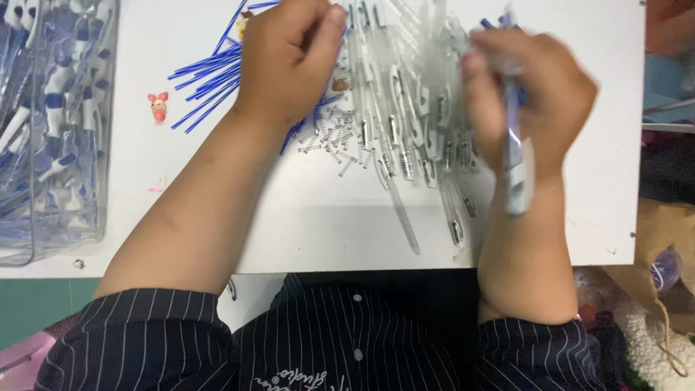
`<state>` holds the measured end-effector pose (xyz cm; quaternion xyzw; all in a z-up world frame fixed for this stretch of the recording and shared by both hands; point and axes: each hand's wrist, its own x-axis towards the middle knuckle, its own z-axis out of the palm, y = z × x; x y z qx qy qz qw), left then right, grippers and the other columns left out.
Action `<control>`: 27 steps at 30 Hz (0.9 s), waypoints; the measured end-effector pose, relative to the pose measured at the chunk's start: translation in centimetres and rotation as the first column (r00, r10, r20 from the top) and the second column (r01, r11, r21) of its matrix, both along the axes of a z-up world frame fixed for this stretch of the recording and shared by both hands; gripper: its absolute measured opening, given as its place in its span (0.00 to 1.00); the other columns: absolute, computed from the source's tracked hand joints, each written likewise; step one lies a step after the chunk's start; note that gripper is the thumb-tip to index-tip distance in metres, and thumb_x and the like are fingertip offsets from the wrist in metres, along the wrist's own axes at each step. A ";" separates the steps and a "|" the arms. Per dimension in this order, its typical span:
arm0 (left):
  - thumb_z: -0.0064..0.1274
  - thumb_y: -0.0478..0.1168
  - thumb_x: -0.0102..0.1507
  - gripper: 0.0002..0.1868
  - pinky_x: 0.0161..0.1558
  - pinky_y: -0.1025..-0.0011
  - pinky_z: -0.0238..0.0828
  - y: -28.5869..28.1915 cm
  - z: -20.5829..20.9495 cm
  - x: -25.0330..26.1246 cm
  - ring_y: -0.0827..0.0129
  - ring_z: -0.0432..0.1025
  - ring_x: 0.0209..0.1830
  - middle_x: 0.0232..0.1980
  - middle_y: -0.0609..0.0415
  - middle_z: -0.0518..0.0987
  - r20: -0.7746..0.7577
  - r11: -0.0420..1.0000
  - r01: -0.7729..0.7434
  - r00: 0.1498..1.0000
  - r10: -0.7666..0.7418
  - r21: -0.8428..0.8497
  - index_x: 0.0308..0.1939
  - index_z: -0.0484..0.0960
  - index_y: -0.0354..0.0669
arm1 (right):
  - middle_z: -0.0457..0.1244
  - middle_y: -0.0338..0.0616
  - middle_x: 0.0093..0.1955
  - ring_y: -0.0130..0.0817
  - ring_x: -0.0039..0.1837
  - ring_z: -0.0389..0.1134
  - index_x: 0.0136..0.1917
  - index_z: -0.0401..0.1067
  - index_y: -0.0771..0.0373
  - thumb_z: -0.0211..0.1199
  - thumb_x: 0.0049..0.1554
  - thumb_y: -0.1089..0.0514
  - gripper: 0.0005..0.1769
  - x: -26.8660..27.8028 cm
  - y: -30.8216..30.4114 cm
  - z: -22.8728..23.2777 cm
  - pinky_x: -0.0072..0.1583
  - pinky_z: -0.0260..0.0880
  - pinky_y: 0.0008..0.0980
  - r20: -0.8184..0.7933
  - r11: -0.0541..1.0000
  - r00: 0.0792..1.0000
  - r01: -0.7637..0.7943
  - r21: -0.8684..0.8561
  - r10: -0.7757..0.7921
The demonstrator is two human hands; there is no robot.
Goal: The person assembles pens by hand, inserting blue ink refills into white barrels and securing the components together.
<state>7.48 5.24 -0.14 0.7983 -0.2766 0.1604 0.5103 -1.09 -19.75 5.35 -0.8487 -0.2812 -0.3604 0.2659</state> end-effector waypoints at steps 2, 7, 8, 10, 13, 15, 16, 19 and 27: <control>0.49 0.36 0.75 0.19 0.34 0.67 0.47 0.1 -0.4 0.2 0.71 0.52 0.27 0.24 0.61 0.58 -0.019 0.997 -0.055 0.998 0.054 -0.057 0.30 0.63 0.44 | 0.67 0.58 0.55 0.44 0.56 0.68 0.62 0.74 0.75 0.67 0.75 0.66 0.08 -0.7 -1.6 0.9 0.59 0.65 0.36 -0.277 0.962 0.961 0.074 0.264 0.002; 0.47 0.38 0.73 0.14 0.33 0.65 0.53 -0.2 -0.8 0.6 0.67 0.60 0.27 0.25 0.59 0.65 0.059 0.998 -0.058 0.997 0.057 0.017 0.31 0.70 0.44 | 0.69 0.59 0.57 0.46 0.55 0.69 0.63 0.75 0.70 0.68 0.70 0.69 0.09 -2.3 -3.9 -0.6 0.59 0.71 0.42 -0.378 0.999 0.925 0.035 0.036 -0.019; 0.46 0.38 0.73 0.14 0.32 0.62 0.54 -0.3 -1.1 0.6 0.63 0.62 0.26 0.25 0.58 0.66 0.148 0.995 -0.054 0.988 0.042 0.083 0.31 0.71 0.43 | 0.70 0.52 0.56 0.43 0.55 0.67 0.64 0.77 0.60 0.73 0.66 0.68 0.15 -2.9 -3.9 -1.1 0.61 0.69 0.43 -0.410 0.993 0.905 0.083 -0.086 -0.111; 0.46 0.38 0.72 0.14 0.35 0.62 0.55 -0.6 -1.0 0.2 0.61 0.61 0.26 0.26 0.58 0.68 0.157 0.990 -0.061 0.987 0.041 0.126 0.31 0.71 0.44 | 0.71 0.45 0.53 0.45 0.56 0.65 0.64 0.78 0.58 0.68 0.66 0.65 0.14 -3.5 -3.4 -1.9 0.59 0.64 0.43 -0.464 0.987 0.877 0.061 -0.147 -0.123; 0.46 0.40 0.71 0.13 0.35 0.59 0.57 -0.5 -0.6 -0.3 0.57 0.62 0.30 0.28 0.57 0.72 0.229 0.975 -0.079 0.973 0.031 0.207 0.32 0.73 0.45 | 0.72 0.38 0.53 0.49 0.56 0.62 0.65 0.78 0.56 0.63 0.56 0.69 0.24 -4.1 -3.1 -2.5 0.52 0.62 0.43 -0.440 0.942 0.883 0.010 -0.334 -0.165; 0.46 0.41 0.71 0.12 0.33 0.57 0.56 -0.2 0.2 -0.9 0.54 0.64 0.33 0.30 0.56 0.74 0.297 0.963 -0.120 0.954 0.044 0.241 0.33 0.75 0.45 | 0.72 0.38 0.56 0.49 0.56 0.61 0.65 0.78 0.55 0.63 0.45 0.76 0.35 -4.6 -3.2 -2.4 0.46 0.65 0.42 -0.347 0.889 0.925 -0.023 -0.458 -0.155; 0.48 0.41 0.70 0.11 0.34 0.56 0.59 0.3 0.8 -1.2 0.53 0.66 0.36 0.30 0.55 0.74 0.321 0.952 -0.147 0.946 0.055 0.269 0.33 0.75 0.45 | 0.70 0.38 0.55 0.51 0.57 0.61 0.65 0.78 0.55 0.58 0.44 0.76 0.38 -4.9 -3.2 -2.5 0.50 0.66 0.43 -0.324 0.878 0.929 -0.001 -0.478 -0.176; 0.51 0.39 0.69 0.08 0.39 0.57 0.63 2.8 3.4 -2.7 0.52 0.67 0.37 0.32 0.55 0.77 0.373 0.930 -0.253 0.917 0.143 0.265 0.35 0.79 0.45 | 0.68 0.40 0.52 0.52 0.59 0.62 0.67 0.77 0.55 0.54 0.42 0.79 0.42 -5.9 -4.1 -2.9 0.56 0.67 0.44 -0.283 0.877 0.942 0.023 -0.480 -0.180; 0.52 0.36 0.65 0.20 0.38 0.38 0.71 19.7 8.7 -5.2 0.31 0.76 0.44 0.47 0.33 0.85 0.108 0.497 -0.439 0.820 0.562 0.749 0.59 0.89 0.45 | 0.71 0.52 0.52 0.52 0.53 0.68 0.59 0.81 0.66 0.68 0.64 0.79 0.15 -14.6 -12.1 -5.7 0.63 0.65 0.43 -0.165 0.935 0.931 0.291 -0.204 -0.326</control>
